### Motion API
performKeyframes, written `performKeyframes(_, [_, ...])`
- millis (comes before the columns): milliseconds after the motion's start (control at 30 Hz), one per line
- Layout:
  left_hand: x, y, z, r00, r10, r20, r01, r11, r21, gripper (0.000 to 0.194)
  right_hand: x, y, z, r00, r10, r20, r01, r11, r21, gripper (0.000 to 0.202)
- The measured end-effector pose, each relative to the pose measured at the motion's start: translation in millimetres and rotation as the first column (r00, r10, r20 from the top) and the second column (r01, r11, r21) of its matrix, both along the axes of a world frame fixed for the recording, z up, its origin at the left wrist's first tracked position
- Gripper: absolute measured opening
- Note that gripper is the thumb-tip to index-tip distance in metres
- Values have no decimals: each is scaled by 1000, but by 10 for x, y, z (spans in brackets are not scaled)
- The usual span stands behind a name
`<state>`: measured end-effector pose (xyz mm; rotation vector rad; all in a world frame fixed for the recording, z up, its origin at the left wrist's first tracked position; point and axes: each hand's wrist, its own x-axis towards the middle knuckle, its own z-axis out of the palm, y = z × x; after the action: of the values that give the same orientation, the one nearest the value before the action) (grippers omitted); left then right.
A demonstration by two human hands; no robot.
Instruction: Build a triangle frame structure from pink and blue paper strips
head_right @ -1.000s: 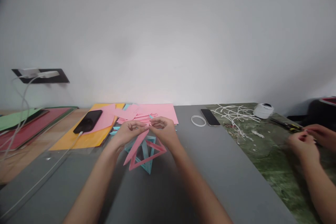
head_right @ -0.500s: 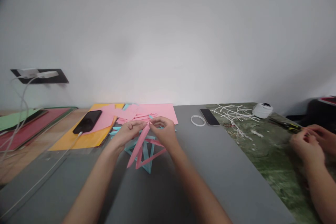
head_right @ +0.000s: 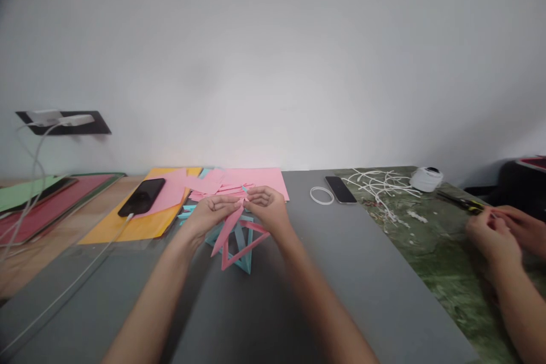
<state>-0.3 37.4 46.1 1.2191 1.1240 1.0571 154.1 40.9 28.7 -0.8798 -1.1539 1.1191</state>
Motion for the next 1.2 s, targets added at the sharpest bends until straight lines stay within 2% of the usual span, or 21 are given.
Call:
performKeyframes(233, [11, -30, 35, 1000, -2, 7, 2, 1000, -20, 36, -21, -12, -8, 998, -60, 35, 58, 997, 58, 20])
performKeyframes(400, [-3, 0, 11, 998, 42, -43, -44, 998, -39, 39, -30, -44, 11, 996, -38, 85, 26, 990, 137, 16])
performKeyframes(567, [-17, 26, -1, 998, 26, -49, -28, 998, -55, 40, -21, -45, 11, 995, -30, 93, 15, 988, 151, 17])
performKeyframes(733, [-2, -12, 44, 998, 49, -46, -51, 998, -43, 36, -18, -41, 15, 999, -23, 37, 19, 996, 85, 22])
performKeyframes(900, [45, -54, 64, 998, 66, 14, -67, 998, 15, 35, 11, -29, 13, 995, 59, -77, -62, 998, -32, 26])
performKeyframes(1067, [92, -79, 63, 991, 120, 65, -122, 992, 27, 36, 34, -26, 11, 997, 57, -52, -59, 998, -25, 19])
performKeyframes(1200, [103, -87, 72, 991, 124, 57, -126, 991, 34, 35, 23, -17, -1, 1000, 19, -20, -19, 1000, -23, 22])
